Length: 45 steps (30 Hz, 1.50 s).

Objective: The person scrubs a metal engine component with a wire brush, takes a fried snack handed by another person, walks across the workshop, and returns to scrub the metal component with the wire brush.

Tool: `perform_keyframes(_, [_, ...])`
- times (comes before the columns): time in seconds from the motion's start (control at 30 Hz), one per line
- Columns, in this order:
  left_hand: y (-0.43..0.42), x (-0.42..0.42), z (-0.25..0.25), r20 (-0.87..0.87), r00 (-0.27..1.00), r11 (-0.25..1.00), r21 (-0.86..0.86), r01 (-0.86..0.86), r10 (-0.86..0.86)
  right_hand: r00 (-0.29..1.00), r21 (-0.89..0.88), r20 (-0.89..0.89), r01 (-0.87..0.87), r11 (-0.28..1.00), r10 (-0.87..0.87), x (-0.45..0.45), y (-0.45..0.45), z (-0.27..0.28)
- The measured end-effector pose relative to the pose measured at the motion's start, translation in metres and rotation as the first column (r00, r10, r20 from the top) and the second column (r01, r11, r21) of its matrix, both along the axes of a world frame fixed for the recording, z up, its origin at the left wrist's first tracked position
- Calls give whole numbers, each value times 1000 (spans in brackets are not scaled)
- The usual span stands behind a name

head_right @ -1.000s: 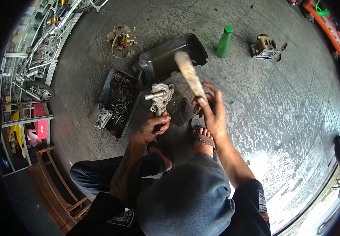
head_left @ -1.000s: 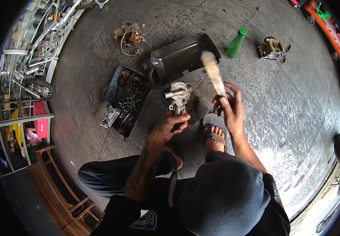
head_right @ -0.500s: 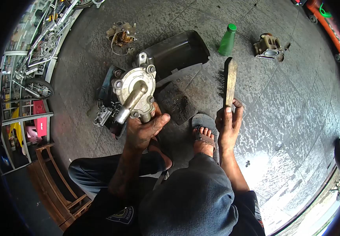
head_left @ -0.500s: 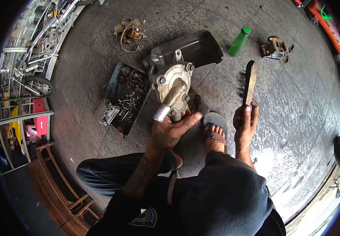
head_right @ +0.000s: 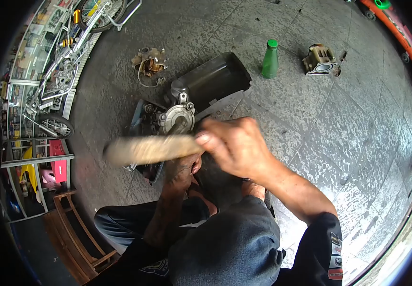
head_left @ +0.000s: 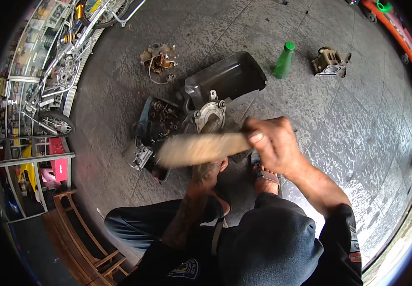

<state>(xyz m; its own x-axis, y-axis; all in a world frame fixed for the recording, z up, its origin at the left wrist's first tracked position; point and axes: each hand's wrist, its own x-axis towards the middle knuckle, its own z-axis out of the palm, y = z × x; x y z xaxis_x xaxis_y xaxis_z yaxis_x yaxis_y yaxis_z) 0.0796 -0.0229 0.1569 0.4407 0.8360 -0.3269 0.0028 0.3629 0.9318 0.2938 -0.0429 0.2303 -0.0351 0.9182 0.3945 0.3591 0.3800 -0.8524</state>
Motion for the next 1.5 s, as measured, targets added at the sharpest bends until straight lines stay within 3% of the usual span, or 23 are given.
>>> perform_keyframes(0.07, [0,2,-11,-98,993,988,146,-49,63,989,-3,127,73,997,-72,-16,9,-2])
perform_keyframes(0.1, [-1,11,1,-138,984,986,137,-94,112,953,-241,298,131,962,-55,-8,10,-19])
perform_keyframes(0.13, [-4,30,35,-174,968,981,-37,-192,182,949,-261,273,230,937,-157,3,12,-34])
perform_keyframes(0.37, [-5,29,1,-240,970,992,-107,-68,40,863,145,385,294,945,-328,20,-7,-77])
perform_keyframes(0.47, [3,34,15,-151,988,994,-101,-46,30,802,-111,449,489,865,-395,58,-14,-116])
perform_keyframes(0.53, [2,33,5,-144,990,995,-96,-27,13,749,-71,550,483,873,-369,70,-23,-110])
perform_keyframes(0.63, [-10,49,-12,-213,977,992,-123,-16,-11,781,-29,559,353,935,-278,35,-37,-88])
perform_keyframes(0.7, [-12,63,-6,-152,988,993,-114,8,-25,701,197,538,436,878,-469,21,-40,-134])
perform_keyframes(0.73, [-17,57,-6,-117,993,992,-127,14,-29,829,-41,236,530,847,-507,35,-34,-129])
perform_keyframes(0.8, [-18,49,-10,-115,993,990,-141,-31,15,754,-136,454,585,800,-474,61,-41,-142])
perform_keyframes(0.93, [-25,58,-14,-135,991,991,-128,-36,19,876,-12,192,453,891,-442,21,-34,-80])
perform_keyframes(0.97, [-31,55,-11,-162,987,992,-122,-11,-9,859,-141,64,512,848,-508,13,-32,-91])
perform_keyframes(1.0, [-22,60,-8,-165,986,997,-81,20,-33,851,-116,60,525,843,-522,24,-31,-109])
perform_keyframes(1.07, [-15,59,11,-110,991,995,-64,-80,72,739,-111,429,614,781,-519,54,-40,-143])
perform_keyframes(1.1, [-11,52,3,-144,986,994,-52,-92,83,772,-180,372,604,777,-514,52,-41,-132])
perform_keyframes(1.13, [-6,54,-8,-159,982,993,-35,-111,104,753,31,318,599,800,-576,43,-40,-131])
perform_keyframes(1.2, [-13,61,-10,-192,979,997,-36,-74,65,881,-103,61,474,874,-470,17,-34,-80])
perform_keyframes(1.23, [-15,65,-9,-203,978,999,-8,-39,37,882,-68,50,472,879,-470,3,-29,-81])
perform_keyframes(1.27, [-13,65,-7,-202,979,999,3,-37,36,865,-233,-71,469,852,-496,3,-28,-93])
perform_keyframes(1.33, [-17,61,-4,-169,981,993,-63,-103,91,700,49,405,626,778,-589,27,-24,-154])
perform_keyframes(1.4, [-14,51,-18,-171,980,990,-71,-118,104,792,-163,304,590,790,-529,41,-23,-130])
perform_keyframes(1.47, [-9,52,-28,-231,972,990,-127,-68,37,822,70,93,557,828,-561,18,-22,-79])
perform_keyframes(1.5, [-9,52,-25,-288,957,992,-122,8,-43,880,24,214,429,903,-424,6,-24,-86])
